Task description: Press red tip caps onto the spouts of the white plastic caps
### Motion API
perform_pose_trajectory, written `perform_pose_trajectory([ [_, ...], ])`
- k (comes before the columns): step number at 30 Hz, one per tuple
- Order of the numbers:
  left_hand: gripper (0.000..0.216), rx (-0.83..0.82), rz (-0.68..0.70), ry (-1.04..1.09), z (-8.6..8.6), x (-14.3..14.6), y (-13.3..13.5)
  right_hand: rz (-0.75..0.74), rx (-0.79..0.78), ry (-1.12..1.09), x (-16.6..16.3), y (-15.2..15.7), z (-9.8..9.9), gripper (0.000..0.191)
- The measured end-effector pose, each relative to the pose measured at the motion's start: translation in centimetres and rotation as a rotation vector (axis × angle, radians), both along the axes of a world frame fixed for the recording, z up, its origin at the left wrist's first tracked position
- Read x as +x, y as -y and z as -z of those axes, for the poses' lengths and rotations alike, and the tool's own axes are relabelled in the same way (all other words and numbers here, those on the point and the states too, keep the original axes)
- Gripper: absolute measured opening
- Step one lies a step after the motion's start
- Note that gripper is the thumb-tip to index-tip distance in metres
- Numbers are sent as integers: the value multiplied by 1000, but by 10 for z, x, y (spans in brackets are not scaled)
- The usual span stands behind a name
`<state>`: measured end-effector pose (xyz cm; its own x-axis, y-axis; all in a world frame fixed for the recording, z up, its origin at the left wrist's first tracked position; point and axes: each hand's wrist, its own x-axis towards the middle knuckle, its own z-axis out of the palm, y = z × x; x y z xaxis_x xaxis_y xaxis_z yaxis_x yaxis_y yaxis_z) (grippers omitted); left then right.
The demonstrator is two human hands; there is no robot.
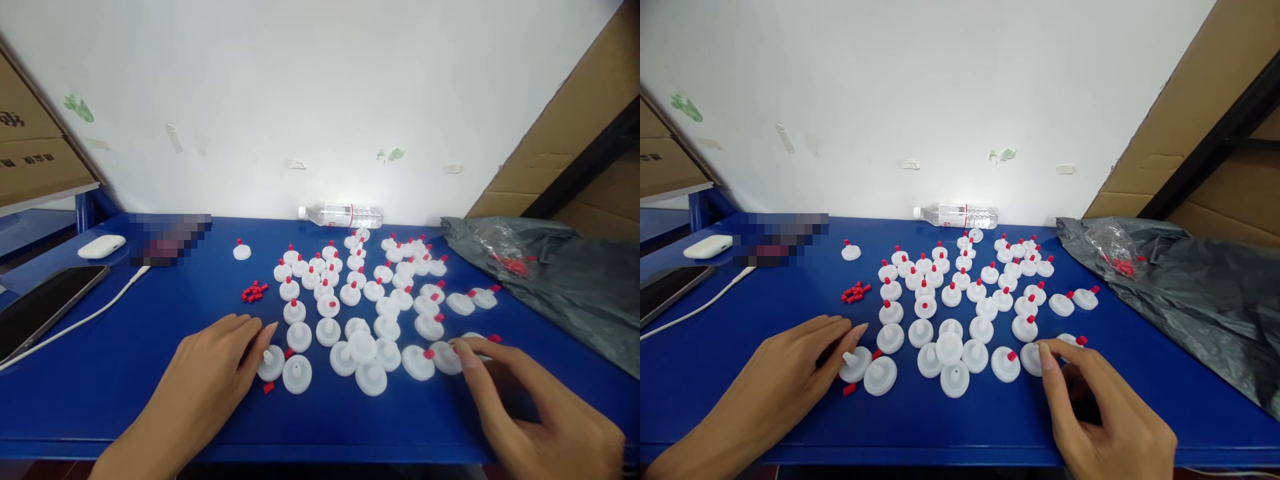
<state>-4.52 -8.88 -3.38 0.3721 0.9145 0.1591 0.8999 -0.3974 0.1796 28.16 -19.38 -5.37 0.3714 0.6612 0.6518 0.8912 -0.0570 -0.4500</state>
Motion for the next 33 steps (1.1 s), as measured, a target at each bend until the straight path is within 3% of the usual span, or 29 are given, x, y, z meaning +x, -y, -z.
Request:
perform_pose_trajectory([
  [33,61,53,23,-15,-1,0,-1,-11,2,-10,0,0,-1,28],
])
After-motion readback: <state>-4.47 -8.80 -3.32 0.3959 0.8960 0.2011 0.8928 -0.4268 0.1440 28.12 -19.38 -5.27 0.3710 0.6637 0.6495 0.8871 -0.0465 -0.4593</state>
